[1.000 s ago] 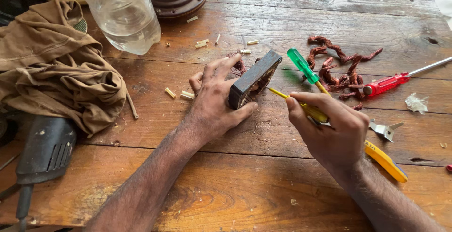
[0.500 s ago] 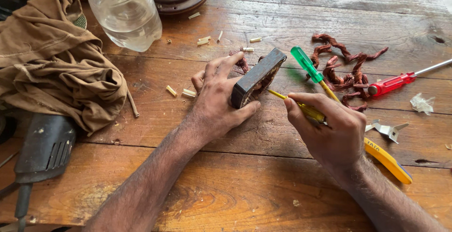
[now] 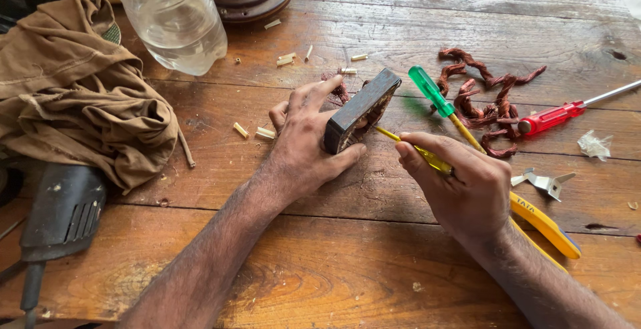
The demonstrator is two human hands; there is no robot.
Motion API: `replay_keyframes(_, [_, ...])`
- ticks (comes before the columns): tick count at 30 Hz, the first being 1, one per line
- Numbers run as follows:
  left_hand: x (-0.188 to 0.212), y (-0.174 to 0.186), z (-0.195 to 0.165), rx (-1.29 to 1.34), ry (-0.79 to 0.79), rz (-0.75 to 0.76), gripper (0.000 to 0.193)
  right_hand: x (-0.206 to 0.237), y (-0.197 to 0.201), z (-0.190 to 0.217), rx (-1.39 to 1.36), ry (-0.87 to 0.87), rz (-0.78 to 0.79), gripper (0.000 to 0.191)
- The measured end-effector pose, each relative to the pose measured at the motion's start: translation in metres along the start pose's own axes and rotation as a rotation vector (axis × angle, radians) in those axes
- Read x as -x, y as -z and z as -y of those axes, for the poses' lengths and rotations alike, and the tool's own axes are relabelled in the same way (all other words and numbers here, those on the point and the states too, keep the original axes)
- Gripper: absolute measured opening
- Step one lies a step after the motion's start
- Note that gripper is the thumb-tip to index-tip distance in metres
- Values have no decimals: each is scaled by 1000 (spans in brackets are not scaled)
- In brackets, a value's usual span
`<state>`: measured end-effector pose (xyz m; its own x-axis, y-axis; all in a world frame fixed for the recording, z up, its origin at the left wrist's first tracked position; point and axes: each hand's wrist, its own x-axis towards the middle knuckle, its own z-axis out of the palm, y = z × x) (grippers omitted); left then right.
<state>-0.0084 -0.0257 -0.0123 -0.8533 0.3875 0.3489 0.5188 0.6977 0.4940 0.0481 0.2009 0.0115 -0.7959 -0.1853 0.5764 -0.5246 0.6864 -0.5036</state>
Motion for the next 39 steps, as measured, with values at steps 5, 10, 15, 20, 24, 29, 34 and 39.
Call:
replay_keyframes(5, [-2, -1, 1, -9, 8, 22, 54, 1, 2, -2, -68, -33, -13, 17])
replay_keyframes(10, [-1, -1, 1, -1, 16, 20, 55, 4, 3, -4, 90, -38, -89, 14])
replay_keyframes(15, [1, 0, -1, 31, 10, -15, 58, 3, 0, -6, 84, -25, -53, 15])
replay_keyframes(20, [-1, -1, 0, 8, 2, -19, 62, 2, 0, -3, 59, 6, -54, 15])
replay_keyframes(24, [0, -2, 0, 4, 9, -21, 62, 1, 1, 1, 73, 3, -51, 15])
replay_keyframes(29, [0, -2, 0, 16, 6, -23, 64, 1, 1, 2, 50, 12, -58, 15])
replay_keyframes(34, [1, -2, 1, 8, 1, -9, 63, 2, 1, -3, 92, 79, -56, 17])
replay_keyframes(39, [-1, -7, 3, -5, -13, -49, 74, 1, -4, -9, 52, 156, -29, 23])
